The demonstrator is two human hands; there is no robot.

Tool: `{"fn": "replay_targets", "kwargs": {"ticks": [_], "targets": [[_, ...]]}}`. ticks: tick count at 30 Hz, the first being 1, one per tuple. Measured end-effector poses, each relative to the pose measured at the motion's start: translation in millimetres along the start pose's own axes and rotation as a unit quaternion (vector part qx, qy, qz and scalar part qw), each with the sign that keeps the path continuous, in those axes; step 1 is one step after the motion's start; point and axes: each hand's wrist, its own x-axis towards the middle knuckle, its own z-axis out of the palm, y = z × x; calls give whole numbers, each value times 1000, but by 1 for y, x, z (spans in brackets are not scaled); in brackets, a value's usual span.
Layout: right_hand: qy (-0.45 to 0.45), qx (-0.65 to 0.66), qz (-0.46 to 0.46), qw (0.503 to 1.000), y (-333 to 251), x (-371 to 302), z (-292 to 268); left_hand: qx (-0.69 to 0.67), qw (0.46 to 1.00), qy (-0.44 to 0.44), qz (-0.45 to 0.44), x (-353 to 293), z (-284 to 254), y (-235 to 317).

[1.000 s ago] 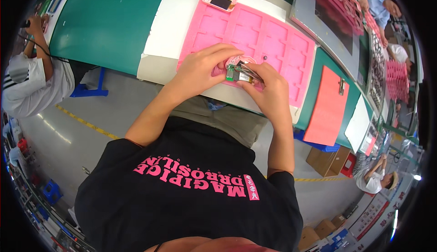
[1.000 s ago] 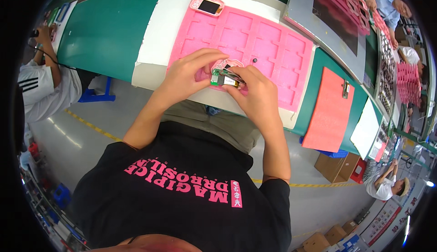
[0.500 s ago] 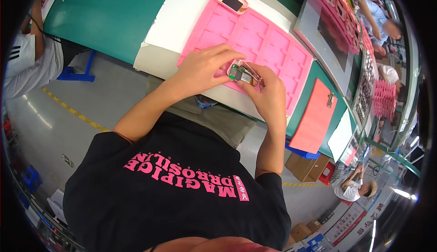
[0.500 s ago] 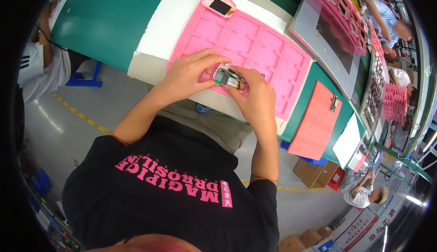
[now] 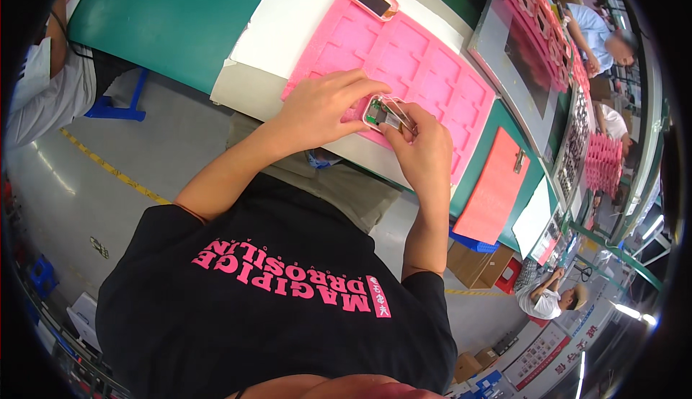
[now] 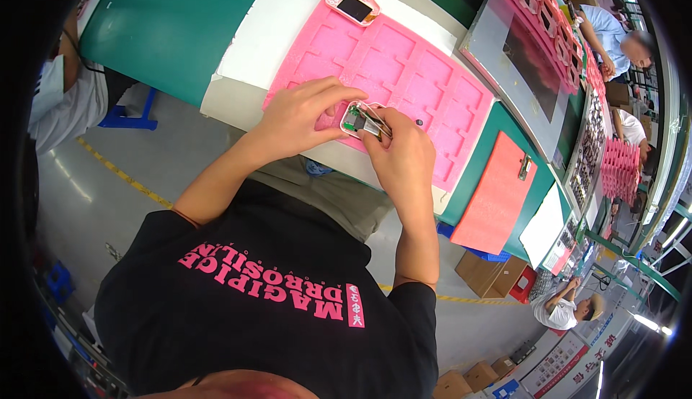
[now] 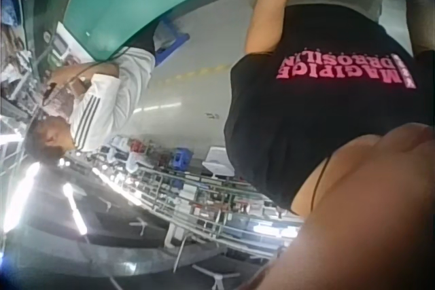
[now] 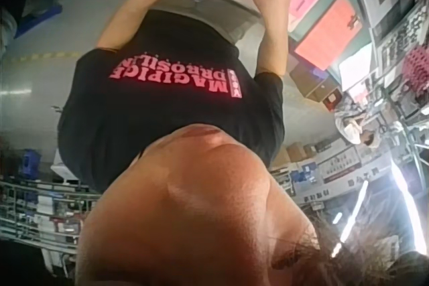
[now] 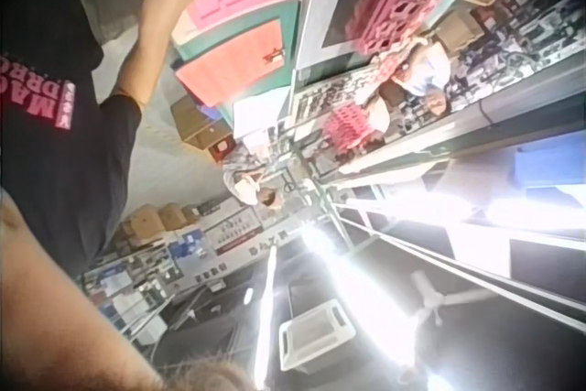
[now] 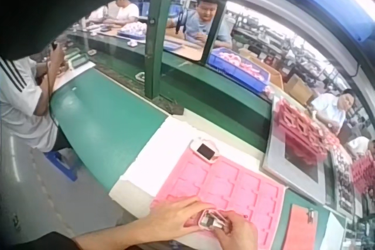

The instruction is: Assembling electronic circuit boards by connecting batteries and organizing them into trays.

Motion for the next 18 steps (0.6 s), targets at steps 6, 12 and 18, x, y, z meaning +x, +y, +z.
{"fn": "replay_targets", "kwargs": {"ticks": [6,12,18], "targets": [[-12,178,10,984,29,17,4,3,1000,7,-5,6,0,7],[60,346,-4,936,56,1,-19,-169,977,-40,-120,15,-9,23],[339,208,126,909,164,-38,-99,-131,985,-25,-110,122,-46,8]]}}
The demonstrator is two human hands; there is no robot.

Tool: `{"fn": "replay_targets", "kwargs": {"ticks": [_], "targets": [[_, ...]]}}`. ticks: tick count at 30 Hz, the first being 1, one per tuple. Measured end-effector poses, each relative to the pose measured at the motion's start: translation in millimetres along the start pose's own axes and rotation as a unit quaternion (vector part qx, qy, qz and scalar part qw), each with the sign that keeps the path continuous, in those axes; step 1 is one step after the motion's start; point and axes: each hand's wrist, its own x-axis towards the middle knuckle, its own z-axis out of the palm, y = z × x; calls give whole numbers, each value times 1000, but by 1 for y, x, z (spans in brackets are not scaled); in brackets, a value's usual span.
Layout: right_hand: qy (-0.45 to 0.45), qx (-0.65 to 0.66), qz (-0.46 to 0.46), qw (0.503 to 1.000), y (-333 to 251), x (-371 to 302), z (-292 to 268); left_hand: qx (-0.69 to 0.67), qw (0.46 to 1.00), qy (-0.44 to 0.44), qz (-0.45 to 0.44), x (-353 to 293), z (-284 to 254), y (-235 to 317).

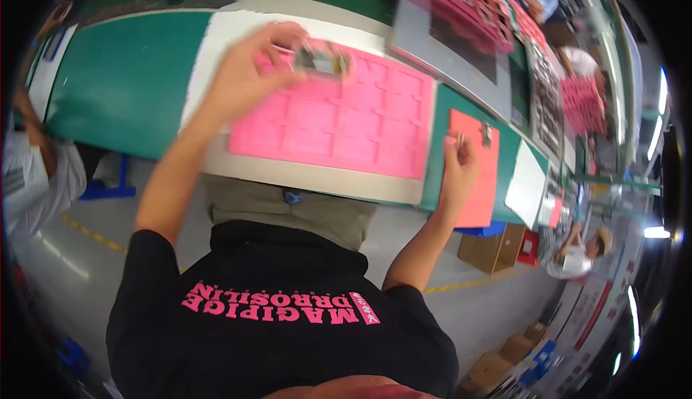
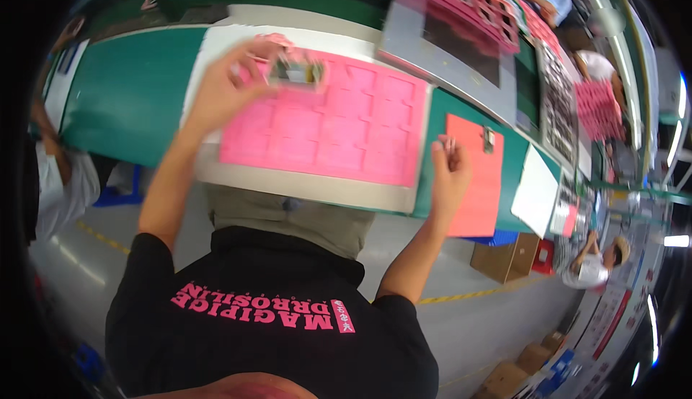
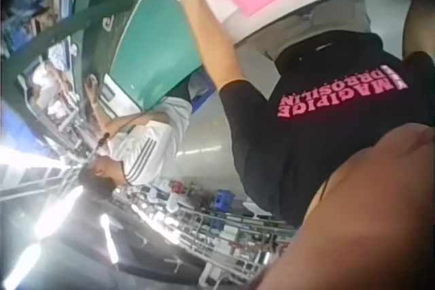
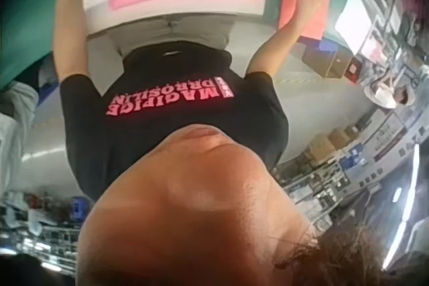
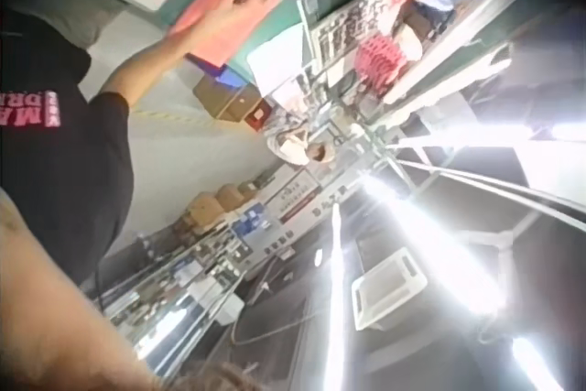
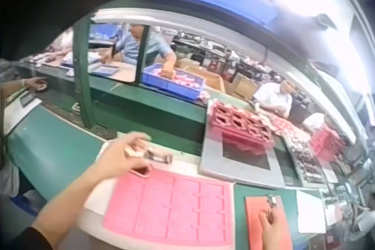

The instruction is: Assembling electronic circuit boards by connecting batteries and organizing them into trays.

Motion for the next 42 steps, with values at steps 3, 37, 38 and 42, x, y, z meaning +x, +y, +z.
{"fn": "replay_targets", "kwargs": {"ticks": [3,37,38,42], "targets": [[70,-91,46,992,53,49,-61,75,995,18,61,116,-12,-34],[47,189,-91,977,-17,-46,-25,141,965,8,221,-113,57,36],[33,213,-135,967,-24,-71,-1,24,989,-101,103,-124,65,51],[-68,258,-86,960,-52,-159,65,-329,927,-141,-109,-144,115,52]]}}
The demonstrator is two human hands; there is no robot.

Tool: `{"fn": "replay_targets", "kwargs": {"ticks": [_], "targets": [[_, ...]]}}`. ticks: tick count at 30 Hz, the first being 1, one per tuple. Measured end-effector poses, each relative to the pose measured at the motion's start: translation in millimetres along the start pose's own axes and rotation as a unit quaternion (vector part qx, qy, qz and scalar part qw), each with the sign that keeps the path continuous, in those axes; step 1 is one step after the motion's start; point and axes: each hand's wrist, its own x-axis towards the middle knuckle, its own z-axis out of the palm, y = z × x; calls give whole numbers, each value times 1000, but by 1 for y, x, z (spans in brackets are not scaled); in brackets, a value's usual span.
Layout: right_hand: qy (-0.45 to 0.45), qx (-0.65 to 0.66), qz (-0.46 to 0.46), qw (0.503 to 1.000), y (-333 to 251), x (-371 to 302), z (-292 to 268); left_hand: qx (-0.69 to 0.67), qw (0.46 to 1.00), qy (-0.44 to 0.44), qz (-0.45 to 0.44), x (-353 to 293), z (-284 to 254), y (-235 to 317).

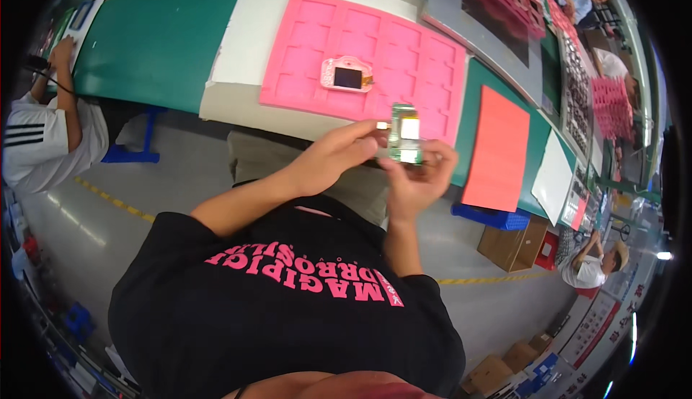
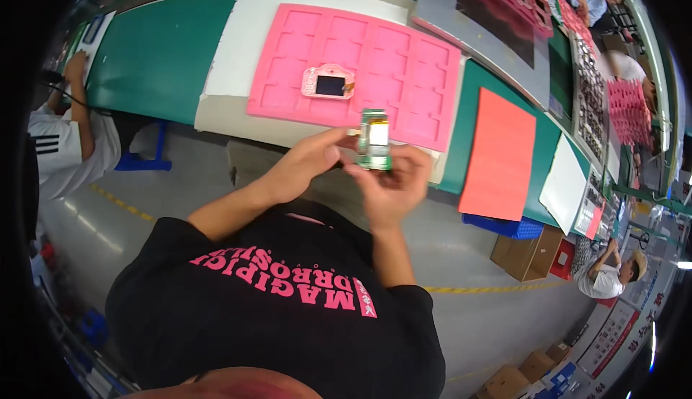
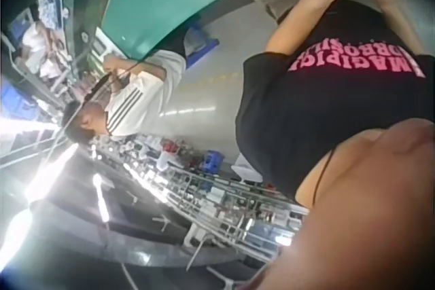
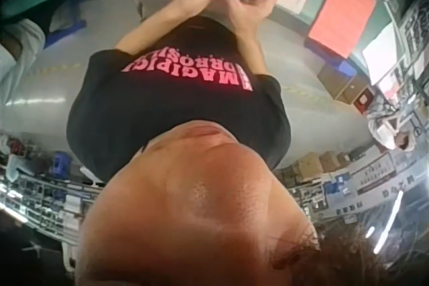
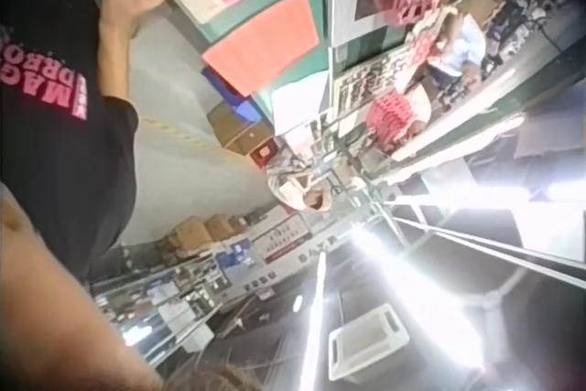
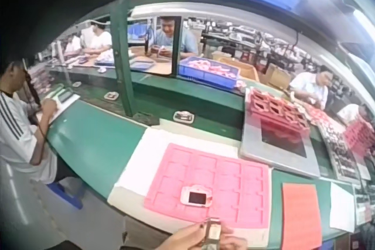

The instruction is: Assembling electronic circuit boards by connecting batteries and organizing them into trays.

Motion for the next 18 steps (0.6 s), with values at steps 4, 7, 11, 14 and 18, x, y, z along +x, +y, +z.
{"fn": "replay_targets", "kwargs": {"ticks": [4,7,11,14,18], "targets": [[-28,8,24,999,22,-29,30,-255,962,70,-70,-3,1,-16],[-121,-29,77,989,25,-33,33,-247,960,125,-49,-6,-25,-24],[-95,68,125,985,25,-17,26,-263,951,165,6,12,-65,12],[-89,112,163,976,29,-4,19,-164,976,146,-4,37,-80,32],[-98,138,254,952,34,7,3,67,988,102,-97,73,-79,50]]}}
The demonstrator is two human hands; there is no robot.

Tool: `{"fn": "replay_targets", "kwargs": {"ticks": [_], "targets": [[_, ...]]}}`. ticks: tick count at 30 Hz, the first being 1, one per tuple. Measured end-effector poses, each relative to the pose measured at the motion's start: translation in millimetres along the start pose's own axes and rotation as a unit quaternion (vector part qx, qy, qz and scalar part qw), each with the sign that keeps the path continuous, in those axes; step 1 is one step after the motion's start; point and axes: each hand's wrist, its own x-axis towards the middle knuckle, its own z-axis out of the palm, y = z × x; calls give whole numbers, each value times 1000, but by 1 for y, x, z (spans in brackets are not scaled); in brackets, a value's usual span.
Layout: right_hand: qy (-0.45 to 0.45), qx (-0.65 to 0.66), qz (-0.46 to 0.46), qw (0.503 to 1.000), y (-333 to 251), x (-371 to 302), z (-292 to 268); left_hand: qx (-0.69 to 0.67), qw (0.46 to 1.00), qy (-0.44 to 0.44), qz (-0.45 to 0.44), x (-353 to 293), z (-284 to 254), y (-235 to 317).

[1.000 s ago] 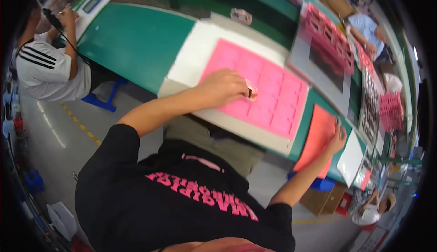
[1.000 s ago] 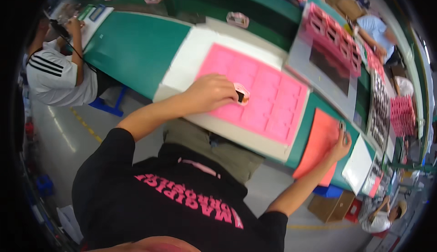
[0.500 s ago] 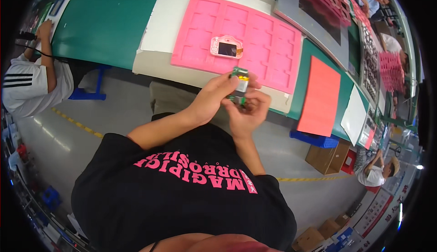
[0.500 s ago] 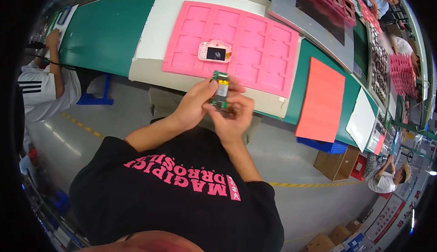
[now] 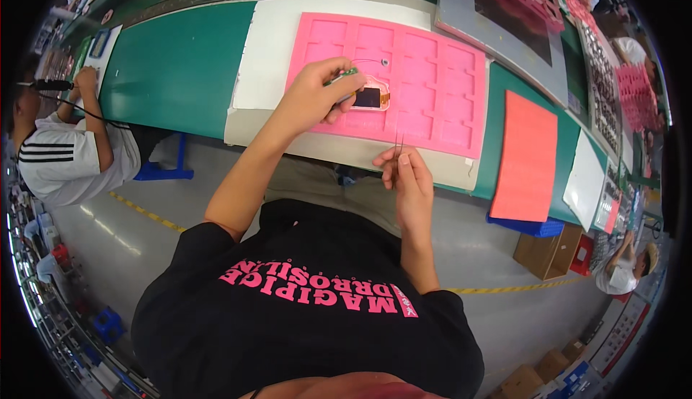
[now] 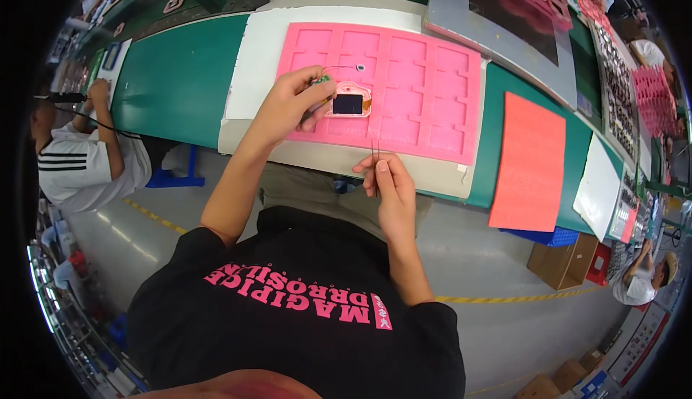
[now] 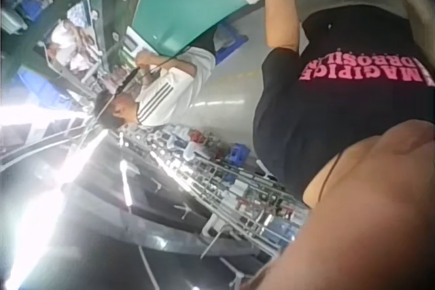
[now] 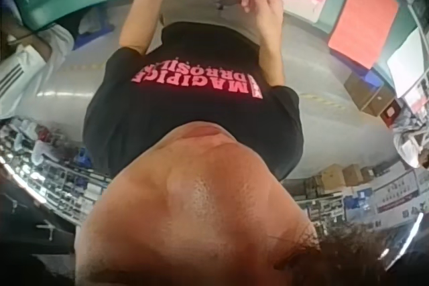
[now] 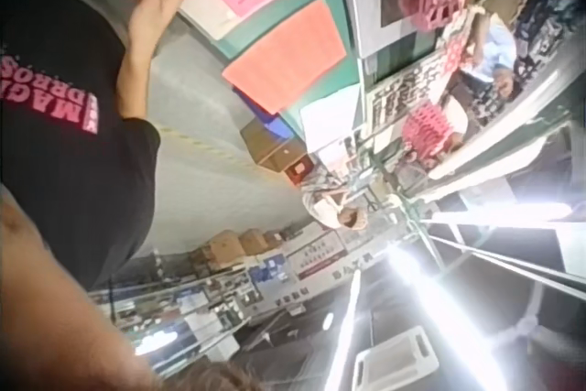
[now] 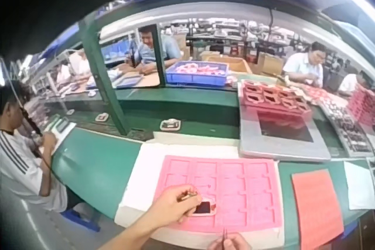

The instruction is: Assembling electronic circuit boards by connecting batteries and organizing them into trays.

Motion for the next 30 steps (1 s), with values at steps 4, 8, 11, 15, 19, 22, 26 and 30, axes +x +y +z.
{"fn": "replay_targets", "kwargs": {"ticks": [4,8,11,15,19,22,26,30], "targets": [[-28,54,77,995,-14,15,-14,145,989,-4,36,29,13,3],[-31,46,92,994,-28,32,-21,136,990,0,32,53,18,-7],[-39,39,103,993,-34,43,-25,219,973,21,69,63,31,-12],[-56,23,125,990,-41,54,-20,457,869,73,176,62,45,-14],[-74,75,209,972,-48,72,-11,370,921,57,104,66,41,-11],[-93,63,230,967,-50,83,-9,330,937,72,87,66,43,-10],[-109,53,251,960,-49,93,-7,293,950,87,69,68,43,-9],[-100,56,250,962,-48,98,-2,303,947,83,70,69,40,-11]]}}
